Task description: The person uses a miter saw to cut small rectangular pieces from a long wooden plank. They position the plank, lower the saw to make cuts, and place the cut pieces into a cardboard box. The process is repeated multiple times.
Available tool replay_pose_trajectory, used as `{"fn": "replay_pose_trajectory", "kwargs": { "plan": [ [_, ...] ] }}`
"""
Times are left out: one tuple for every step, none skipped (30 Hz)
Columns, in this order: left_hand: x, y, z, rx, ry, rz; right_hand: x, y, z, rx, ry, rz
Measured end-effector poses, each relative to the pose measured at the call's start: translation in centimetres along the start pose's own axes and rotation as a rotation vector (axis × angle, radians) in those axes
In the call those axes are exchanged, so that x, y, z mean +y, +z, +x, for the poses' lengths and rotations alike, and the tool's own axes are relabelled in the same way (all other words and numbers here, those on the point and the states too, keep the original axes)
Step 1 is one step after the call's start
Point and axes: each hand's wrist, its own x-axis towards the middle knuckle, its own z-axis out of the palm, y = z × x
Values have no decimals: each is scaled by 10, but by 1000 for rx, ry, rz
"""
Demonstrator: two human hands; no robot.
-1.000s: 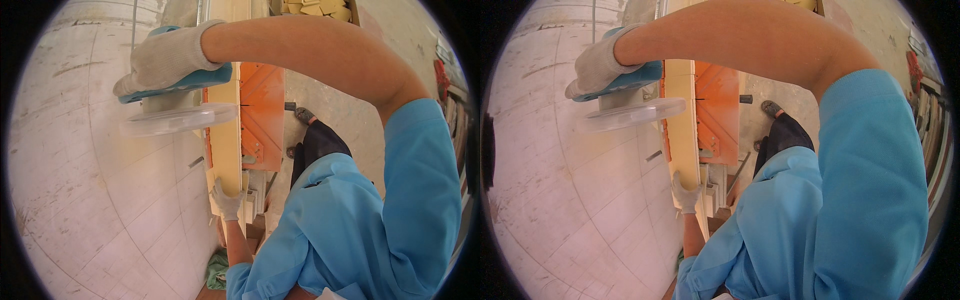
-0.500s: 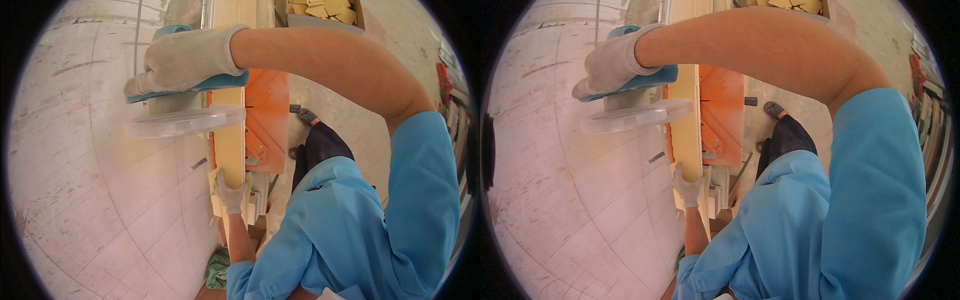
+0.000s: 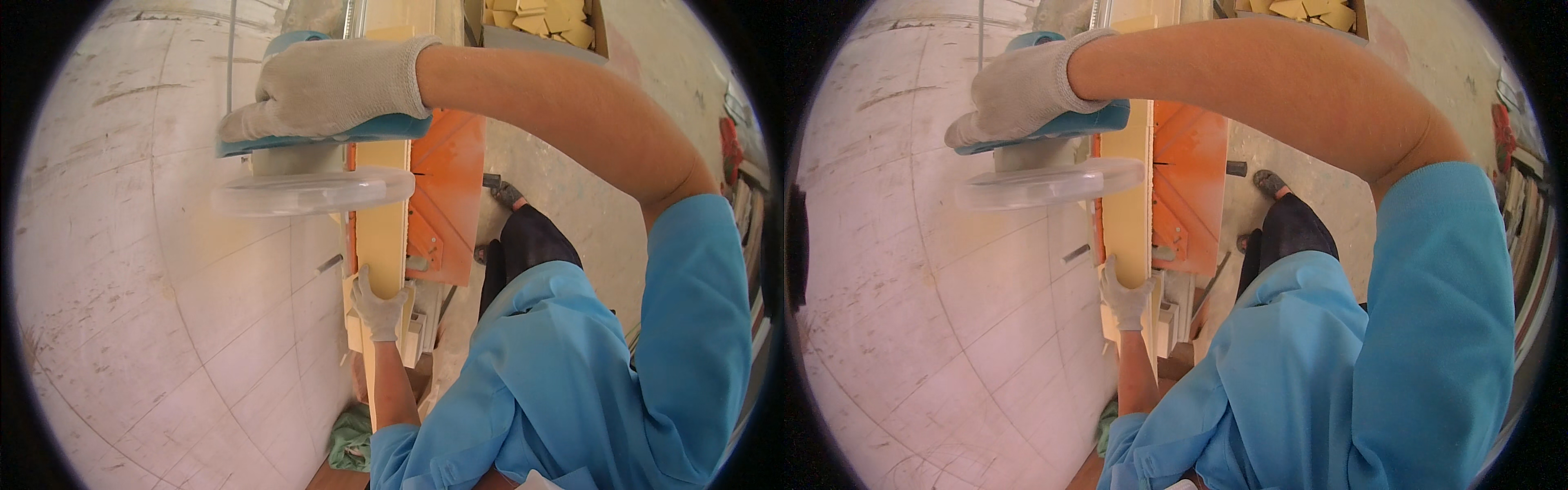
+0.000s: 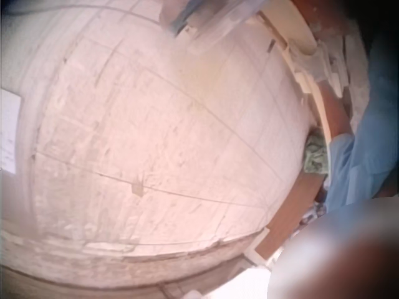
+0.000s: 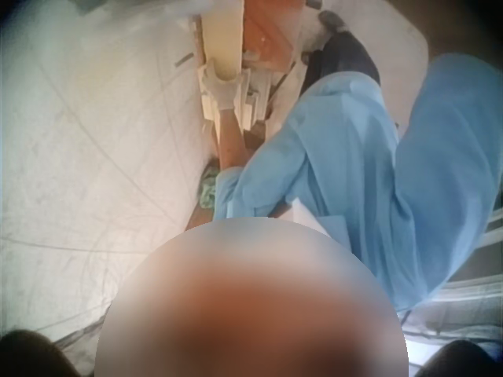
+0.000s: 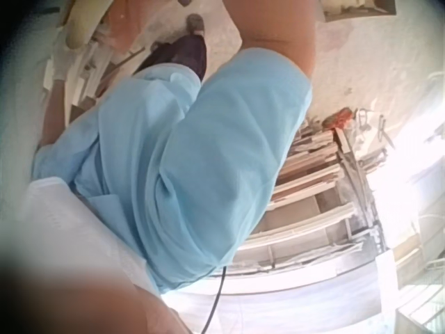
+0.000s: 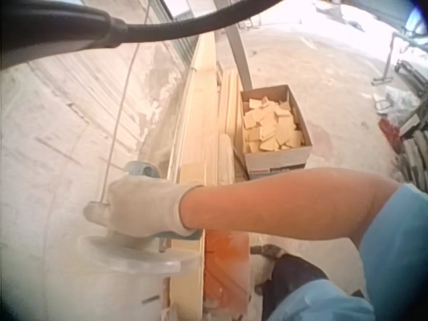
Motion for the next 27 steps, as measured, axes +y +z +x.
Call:
{"fn": "replay_pose_trajectory", "kwargs": {
  "plan": [
    [1, 0, 1, -9, -24, 8, 2, 4, 0, 79, -60, -15],
    [2, 1, 2, -4, -16, -1, 3, 6, -1, 105, -84, -43],
    [3, 1, 3, -15, -27, -2, 4, 8, -1, 186, -135, -34],
    [3, 1, 4, -26, -49, 6, 5, 8, -2, 212, -151, -36],
    [4, 1, 4, -24, -40, 0, 5, 6, -3, 110, -77, 3],
    [4, 2, 5, -21, -41, 1, 4, 4, -4, 149, -54, 111],
    [4, 2, 5, -19, -46, 10, 4, 0, -3, 59, 59, 259],
    [4, 2, 5, -9, -22, 3, 4, -4, -4, -3, 119, 336],
    [3, 3, 6, 1, -2, 3, 3, -7, -4, -43, 168, 404],
    [3, 3, 7, 10, 19, 4, 2, -10, -5, -54, 164, 403],
    [3, 4, 7, 8, 19, 1, 2, -12, -4, -76, 154, 395],
    [2, 4, 8, 6, 19, -2, 1, -13, -4, -81, 150, 372],
    [2, 4, 8, 5, 19, -4, 1, -12, -3, -96, 140, 342],
    [2, 4, 8, -2, 9, -2, 2, -11, -5, -56, 76, 257],
    [3, 4, 8, -8, 0, -1, 3, -8, -6, -11, 16, 169],
    [3, 4, 7, -15, -9, 0, 4, -3, -10, 88, -97, 25],
    [3, 4, 7, 1, 4, 14, 6, 2, -17, 164, -208, -118],
    [3, 4, 7, 14, 17, 28, 9, 7, -24, 210, -229, -116],
    [3, 4, 6, 15, 17, 51, 16, 12, -33, 233, -251, -113],
    [3, 4, 5, 9, 27, 39, 22, 19, -45, 253, -268, -112],
    [2, 5, 6, -1, 24, 32, 29, 24, -64, 147, -101, 175],
    [1, 6, 7, 3, 25, 28, 37, 30, -84, 90, 3, 451],
    [1, 7, 8, 12, 41, 37, 43, 39, -96, 15, 157, 488],
    [0, 9, 9, 31, 64, 51, 48, 50, -106, 28, 208, 538],
    [0, 9, 9, 6, 48, 88, 52, 59, -114, 22, 239, 552],
    [0, 10, 8, 27, 76, 77, 55, 67, -122, 52, 231, 578],
    [-1, 9, 6, 12, 65, 83, 58, 73, -127, 32, 290, 588]
  ]
}}
